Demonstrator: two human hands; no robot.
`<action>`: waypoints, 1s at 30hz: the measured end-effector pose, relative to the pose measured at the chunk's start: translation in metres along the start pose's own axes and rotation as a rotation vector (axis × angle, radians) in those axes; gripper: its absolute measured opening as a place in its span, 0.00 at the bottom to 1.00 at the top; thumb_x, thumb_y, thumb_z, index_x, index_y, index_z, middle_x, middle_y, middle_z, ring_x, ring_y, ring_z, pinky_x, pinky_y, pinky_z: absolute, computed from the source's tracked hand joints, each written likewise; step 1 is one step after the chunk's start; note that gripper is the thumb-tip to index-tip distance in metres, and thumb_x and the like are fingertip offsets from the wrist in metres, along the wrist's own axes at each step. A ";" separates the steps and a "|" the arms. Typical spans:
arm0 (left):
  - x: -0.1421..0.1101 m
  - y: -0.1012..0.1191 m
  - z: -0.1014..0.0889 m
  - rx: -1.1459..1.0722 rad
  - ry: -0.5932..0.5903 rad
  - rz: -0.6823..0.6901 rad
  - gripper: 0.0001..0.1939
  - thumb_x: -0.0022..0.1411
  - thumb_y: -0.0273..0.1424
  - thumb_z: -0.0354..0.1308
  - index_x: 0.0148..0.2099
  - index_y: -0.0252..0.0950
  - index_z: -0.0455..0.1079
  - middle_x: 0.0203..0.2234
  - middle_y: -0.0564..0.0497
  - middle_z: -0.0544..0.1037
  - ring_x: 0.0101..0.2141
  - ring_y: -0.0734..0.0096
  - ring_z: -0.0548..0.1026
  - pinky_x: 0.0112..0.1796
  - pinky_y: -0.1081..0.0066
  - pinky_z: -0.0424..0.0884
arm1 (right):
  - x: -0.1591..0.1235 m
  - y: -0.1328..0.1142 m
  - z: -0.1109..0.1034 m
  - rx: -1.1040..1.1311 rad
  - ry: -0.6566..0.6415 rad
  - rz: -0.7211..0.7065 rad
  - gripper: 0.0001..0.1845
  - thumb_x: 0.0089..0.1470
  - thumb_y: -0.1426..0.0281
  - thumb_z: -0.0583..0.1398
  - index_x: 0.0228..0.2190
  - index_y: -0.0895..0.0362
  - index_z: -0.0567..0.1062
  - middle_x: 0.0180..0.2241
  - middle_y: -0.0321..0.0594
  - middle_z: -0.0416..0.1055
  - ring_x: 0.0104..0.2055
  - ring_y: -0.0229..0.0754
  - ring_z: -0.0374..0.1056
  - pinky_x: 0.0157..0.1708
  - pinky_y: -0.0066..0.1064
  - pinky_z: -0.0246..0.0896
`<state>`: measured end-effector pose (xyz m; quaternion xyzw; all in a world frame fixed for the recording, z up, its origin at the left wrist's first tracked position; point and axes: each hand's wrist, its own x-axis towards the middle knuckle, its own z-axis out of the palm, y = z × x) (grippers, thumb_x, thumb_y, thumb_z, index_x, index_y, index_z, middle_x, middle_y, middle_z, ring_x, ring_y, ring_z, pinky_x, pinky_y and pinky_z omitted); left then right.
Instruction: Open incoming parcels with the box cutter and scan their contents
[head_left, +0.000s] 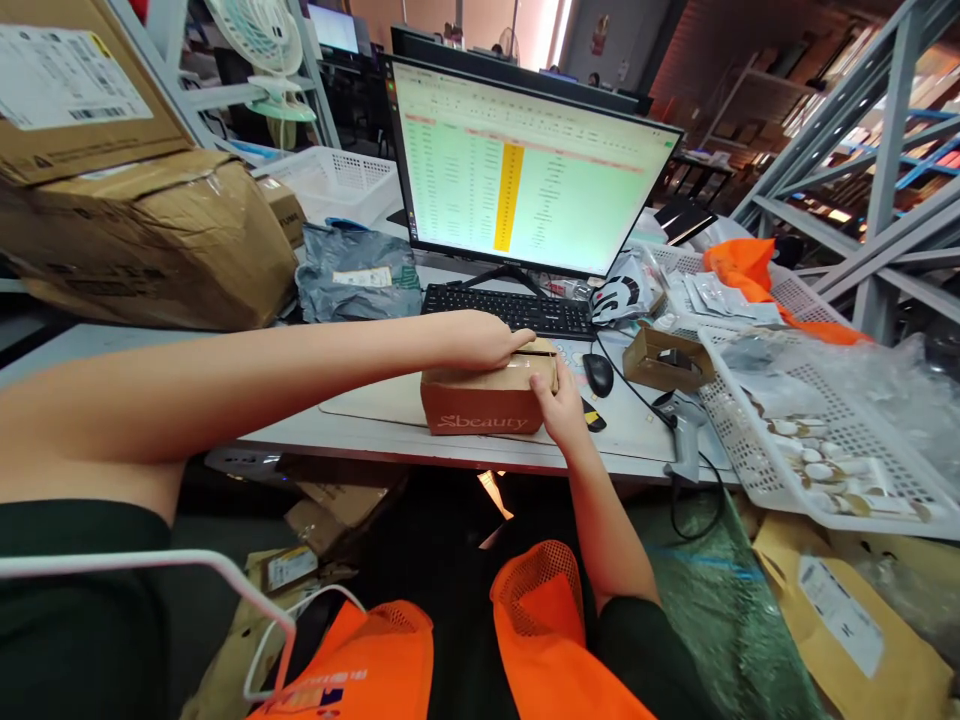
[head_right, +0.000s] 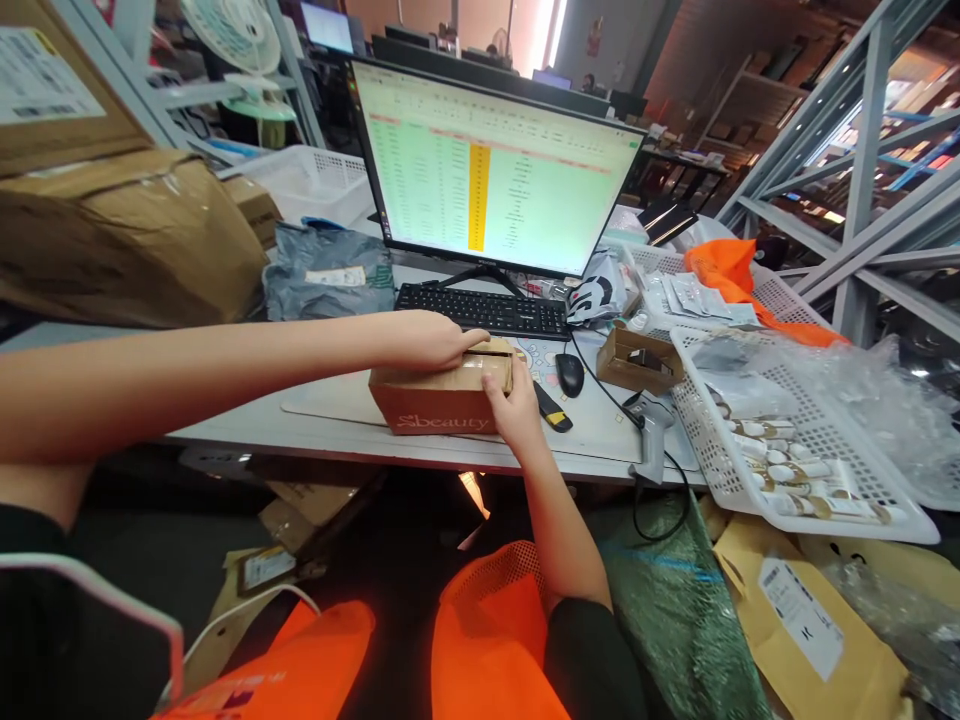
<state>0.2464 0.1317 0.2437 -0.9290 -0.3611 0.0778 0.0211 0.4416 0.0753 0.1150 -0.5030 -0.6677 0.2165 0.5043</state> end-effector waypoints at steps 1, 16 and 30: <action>0.000 -0.002 -0.002 0.000 -0.011 -0.008 0.28 0.71 0.33 0.46 0.70 0.35 0.64 0.35 0.38 0.82 0.34 0.48 0.80 0.38 0.60 0.69 | -0.001 0.000 0.001 0.019 0.009 -0.005 0.38 0.65 0.46 0.57 0.64 0.59 0.68 0.63 0.57 0.68 0.68 0.57 0.63 0.70 0.52 0.54; 0.030 -0.072 0.037 -0.500 0.220 -0.245 0.20 0.61 0.23 0.47 0.49 0.30 0.78 0.45 0.42 0.82 0.46 0.58 0.79 0.49 0.66 0.73 | -0.046 0.023 -0.024 0.281 -0.017 -0.580 0.14 0.58 0.78 0.64 0.41 0.47 0.75 0.51 0.39 0.81 0.63 0.53 0.72 0.62 0.62 0.67; -0.106 0.004 0.083 -0.589 0.800 0.104 0.18 0.57 0.45 0.66 0.31 0.40 0.64 0.57 0.35 0.74 0.63 0.45 0.67 0.64 0.48 0.64 | 0.062 -0.053 -0.053 -0.128 -0.815 -0.312 0.18 0.62 0.50 0.63 0.42 0.47 0.86 0.69 0.41 0.64 0.72 0.62 0.56 0.72 0.63 0.47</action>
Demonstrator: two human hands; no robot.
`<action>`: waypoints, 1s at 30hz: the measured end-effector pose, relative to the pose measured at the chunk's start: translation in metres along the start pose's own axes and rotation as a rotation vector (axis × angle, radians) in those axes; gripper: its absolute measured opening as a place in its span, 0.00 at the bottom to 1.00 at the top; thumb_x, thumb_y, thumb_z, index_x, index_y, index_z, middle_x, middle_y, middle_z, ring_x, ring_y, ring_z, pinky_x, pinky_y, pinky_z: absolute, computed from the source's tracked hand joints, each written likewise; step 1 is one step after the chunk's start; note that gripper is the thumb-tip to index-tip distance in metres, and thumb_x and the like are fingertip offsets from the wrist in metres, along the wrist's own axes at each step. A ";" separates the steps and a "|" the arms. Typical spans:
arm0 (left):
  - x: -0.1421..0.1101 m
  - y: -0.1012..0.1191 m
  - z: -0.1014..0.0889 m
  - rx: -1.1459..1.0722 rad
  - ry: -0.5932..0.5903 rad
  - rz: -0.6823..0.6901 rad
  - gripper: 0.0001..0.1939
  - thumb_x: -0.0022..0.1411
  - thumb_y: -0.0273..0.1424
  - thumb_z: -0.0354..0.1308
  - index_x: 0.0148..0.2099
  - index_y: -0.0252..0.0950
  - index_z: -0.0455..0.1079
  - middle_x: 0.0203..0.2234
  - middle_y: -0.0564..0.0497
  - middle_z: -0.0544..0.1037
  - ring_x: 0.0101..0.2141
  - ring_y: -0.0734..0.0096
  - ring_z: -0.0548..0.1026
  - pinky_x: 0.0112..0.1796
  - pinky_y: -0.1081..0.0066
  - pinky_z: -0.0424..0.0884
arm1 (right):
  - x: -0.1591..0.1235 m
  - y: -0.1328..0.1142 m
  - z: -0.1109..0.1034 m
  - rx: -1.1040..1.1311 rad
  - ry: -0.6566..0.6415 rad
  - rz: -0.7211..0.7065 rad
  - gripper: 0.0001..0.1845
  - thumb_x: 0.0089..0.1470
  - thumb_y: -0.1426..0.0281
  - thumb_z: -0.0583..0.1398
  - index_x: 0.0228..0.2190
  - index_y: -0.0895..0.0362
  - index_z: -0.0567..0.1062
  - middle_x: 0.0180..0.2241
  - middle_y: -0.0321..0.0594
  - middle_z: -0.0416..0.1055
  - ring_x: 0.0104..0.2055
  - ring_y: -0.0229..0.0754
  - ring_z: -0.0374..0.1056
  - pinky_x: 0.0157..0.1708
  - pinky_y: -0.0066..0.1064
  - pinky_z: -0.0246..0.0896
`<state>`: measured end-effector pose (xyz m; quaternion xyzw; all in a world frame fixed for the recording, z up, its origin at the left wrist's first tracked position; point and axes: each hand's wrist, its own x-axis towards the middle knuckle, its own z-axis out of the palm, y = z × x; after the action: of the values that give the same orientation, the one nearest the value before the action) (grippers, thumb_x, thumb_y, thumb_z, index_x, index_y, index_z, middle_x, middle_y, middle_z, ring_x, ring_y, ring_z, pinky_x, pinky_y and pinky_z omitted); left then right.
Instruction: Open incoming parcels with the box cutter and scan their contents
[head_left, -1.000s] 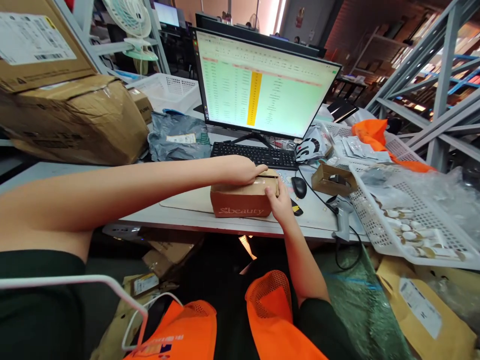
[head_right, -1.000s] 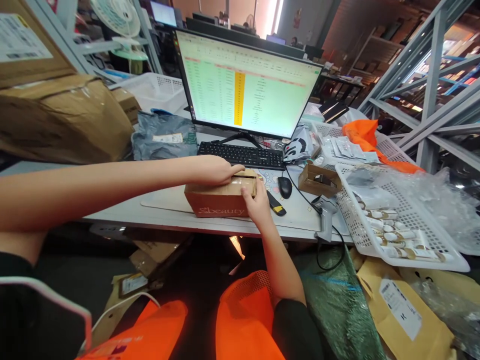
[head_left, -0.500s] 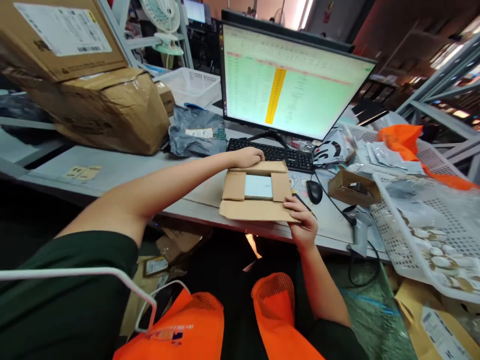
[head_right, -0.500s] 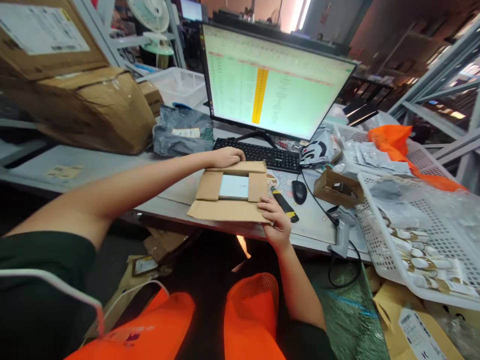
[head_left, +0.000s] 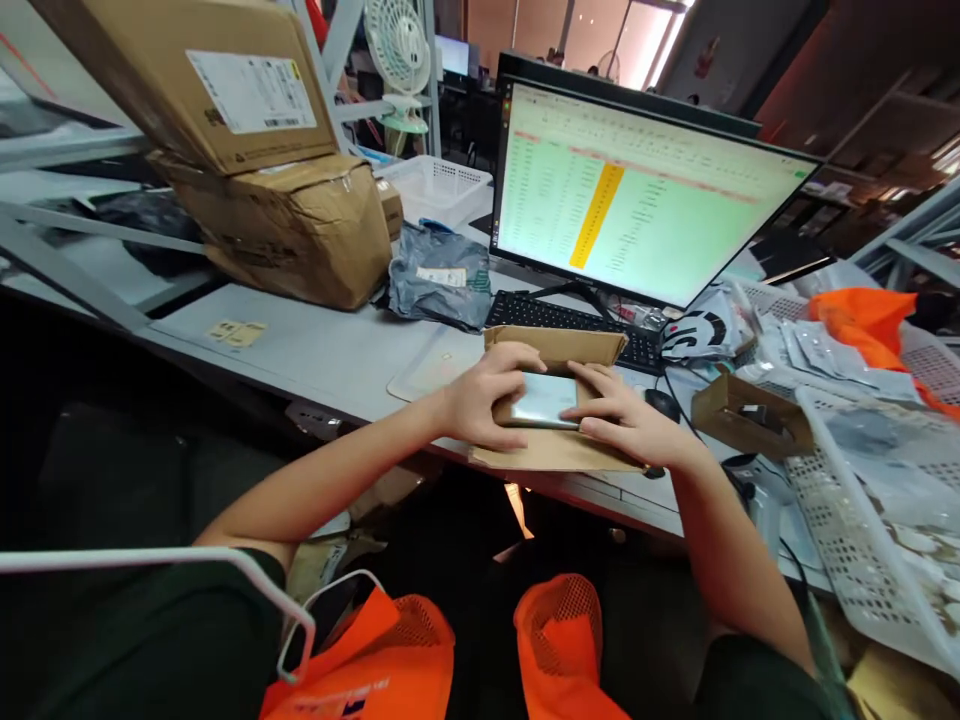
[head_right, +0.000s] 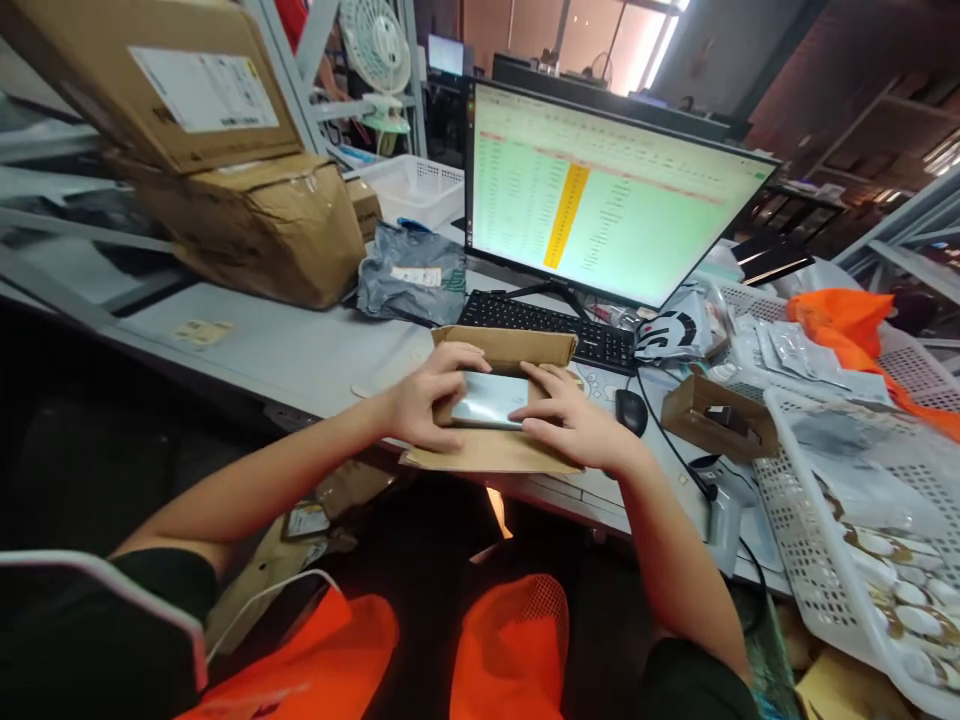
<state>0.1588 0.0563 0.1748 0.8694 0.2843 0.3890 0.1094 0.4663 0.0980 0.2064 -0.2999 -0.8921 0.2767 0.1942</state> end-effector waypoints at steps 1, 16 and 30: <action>-0.005 0.000 0.003 0.004 0.119 -0.059 0.19 0.56 0.44 0.66 0.30 0.41 0.59 0.54 0.35 0.75 0.60 0.47 0.69 0.63 0.48 0.66 | 0.004 -0.001 0.004 -0.010 0.002 -0.002 0.17 0.61 0.51 0.64 0.39 0.48 0.86 0.71 0.40 0.61 0.73 0.63 0.53 0.72 0.64 0.44; -0.039 0.000 -0.038 0.271 -0.011 -0.481 0.14 0.67 0.43 0.56 0.36 0.39 0.71 0.48 0.43 0.82 0.53 0.52 0.77 0.59 0.55 0.69 | -0.023 0.032 0.063 0.652 0.979 0.067 0.15 0.50 0.68 0.60 0.33 0.50 0.57 0.68 0.42 0.65 0.64 0.51 0.68 0.58 0.51 0.68; 0.091 0.010 -0.013 0.436 -0.905 -0.275 0.42 0.63 0.44 0.57 0.75 0.36 0.56 0.65 0.35 0.70 0.59 0.45 0.74 0.56 0.60 0.70 | -0.032 0.079 0.102 0.471 0.779 0.177 0.50 0.53 0.36 0.55 0.67 0.54 0.63 0.60 0.51 0.73 0.61 0.53 0.72 0.60 0.48 0.70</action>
<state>0.2019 0.1007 0.2440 0.9078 0.3944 -0.1121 0.0880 0.4717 0.0916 0.0739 -0.4042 -0.6364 0.3539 0.5535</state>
